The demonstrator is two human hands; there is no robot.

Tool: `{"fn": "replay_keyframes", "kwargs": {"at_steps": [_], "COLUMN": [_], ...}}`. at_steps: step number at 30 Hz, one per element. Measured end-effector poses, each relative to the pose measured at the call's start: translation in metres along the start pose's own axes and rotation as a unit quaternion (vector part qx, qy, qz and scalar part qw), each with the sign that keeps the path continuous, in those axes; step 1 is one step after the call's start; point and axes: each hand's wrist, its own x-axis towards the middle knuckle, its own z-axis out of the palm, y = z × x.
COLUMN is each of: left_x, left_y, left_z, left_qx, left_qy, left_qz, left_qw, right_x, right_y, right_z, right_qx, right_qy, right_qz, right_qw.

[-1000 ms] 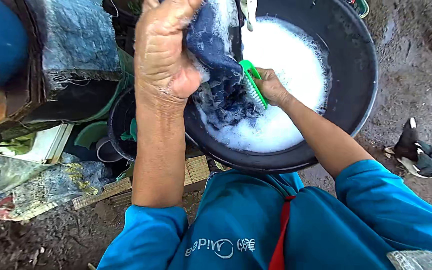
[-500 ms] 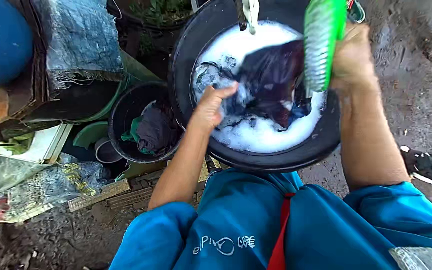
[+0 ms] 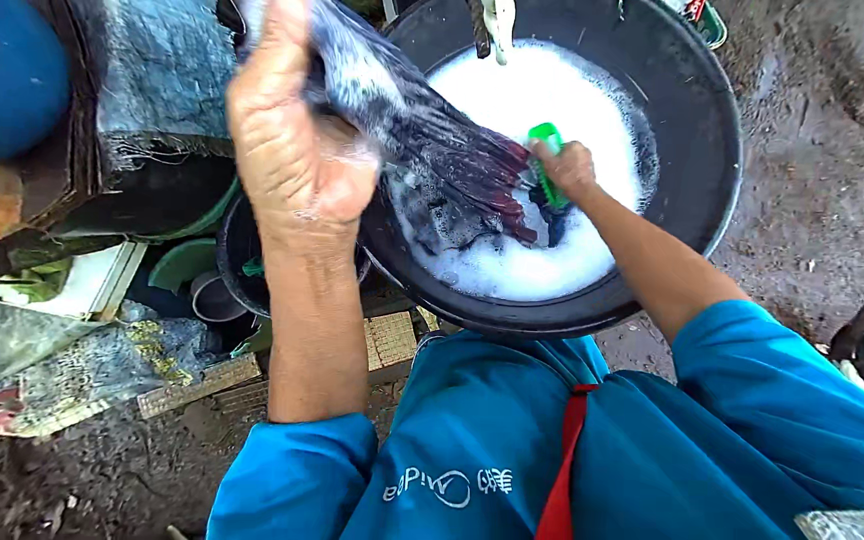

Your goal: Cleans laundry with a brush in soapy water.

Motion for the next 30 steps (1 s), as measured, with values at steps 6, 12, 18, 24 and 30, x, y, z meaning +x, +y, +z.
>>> {"fn": "replay_keyframes", "kwargs": {"at_steps": [6, 12, 18, 24, 30], "left_x": [-0.009, -0.010, 0.012, -0.039, -0.021], "left_y": [-0.022, -0.011, -0.003, -0.126, -0.116], "left_z": [-0.033, -0.017, -0.046, -0.059, -0.036], "left_qx": [0.243, 0.085, -0.026, 0.432, 0.317], "left_qy": [-0.135, -0.246, -0.060, -0.092, 0.067], "left_qz": [-0.062, -0.024, 0.068, -0.375, -0.247], "left_qw": [0.959, 0.965, 0.996, 0.815, 0.913], "right_x": [-0.046, -0.058, -0.108, -0.075, -0.103], "right_y": [-0.009, -0.001, 0.002, -0.022, -0.065], "right_z": [-0.020, -0.001, -0.132, -0.104, -0.009], "right_qx": [0.209, 0.190, 0.497, 0.287, 0.259], "right_qy": [-0.096, -0.236, -0.001, 0.110, -0.016], "right_qz": [-0.147, -0.094, -0.307, -0.147, -0.237], "right_qw": [0.962, 0.948, 0.812, 0.940, 0.936]}}
